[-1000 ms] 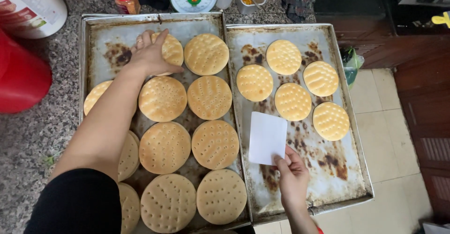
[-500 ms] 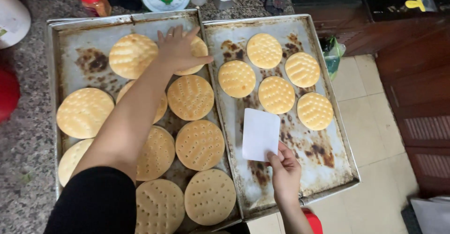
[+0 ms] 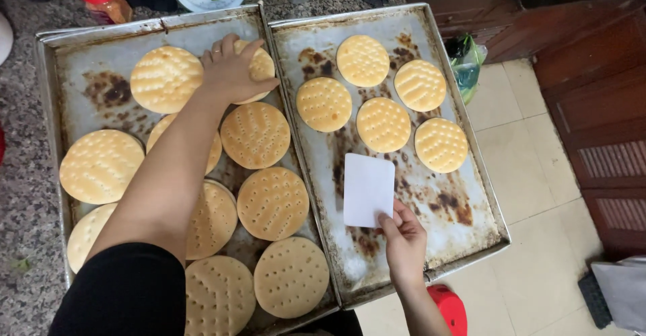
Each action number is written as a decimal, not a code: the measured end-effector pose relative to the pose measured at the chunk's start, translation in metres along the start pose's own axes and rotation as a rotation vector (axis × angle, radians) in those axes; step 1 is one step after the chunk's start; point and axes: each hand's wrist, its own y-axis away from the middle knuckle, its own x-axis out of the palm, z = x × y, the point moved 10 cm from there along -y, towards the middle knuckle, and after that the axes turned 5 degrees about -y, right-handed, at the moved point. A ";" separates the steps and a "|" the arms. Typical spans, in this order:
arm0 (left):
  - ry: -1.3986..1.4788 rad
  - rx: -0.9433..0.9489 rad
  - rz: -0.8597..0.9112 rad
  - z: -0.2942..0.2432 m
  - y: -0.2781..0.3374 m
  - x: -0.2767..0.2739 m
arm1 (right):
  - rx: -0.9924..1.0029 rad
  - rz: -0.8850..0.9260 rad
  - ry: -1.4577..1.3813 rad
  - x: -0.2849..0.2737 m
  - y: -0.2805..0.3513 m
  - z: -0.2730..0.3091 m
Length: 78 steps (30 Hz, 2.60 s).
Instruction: The person is organizing flatbread or pizza bases on baking trays, stirring tomato sauce on a gas stove, and moving trays to a storage rack.
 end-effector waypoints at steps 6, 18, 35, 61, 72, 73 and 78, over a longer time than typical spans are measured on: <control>-0.008 0.087 -0.134 -0.013 0.009 -0.010 | 0.236 -0.124 -0.284 -0.044 -0.013 -0.052; 0.422 0.567 -0.270 -0.276 0.081 0.058 | 0.209 -0.574 -0.209 -0.216 -0.039 -0.034; 0.576 0.297 0.050 -0.403 0.050 0.124 | 0.014 0.036 -0.185 -0.115 -0.164 0.001; 1.998 -0.449 -0.553 0.286 0.157 -0.021 | -0.360 0.197 0.050 0.055 -0.032 0.103; 0.388 -0.800 -0.706 0.336 0.166 -0.044 | -0.309 0.112 0.093 0.085 -0.007 0.076; 0.313 -0.598 -0.669 0.312 0.153 -0.063 | -0.313 0.107 0.103 0.087 -0.004 0.076; 0.223 -0.533 -0.326 0.317 0.099 -0.057 | -0.336 0.099 0.116 0.098 0.012 0.084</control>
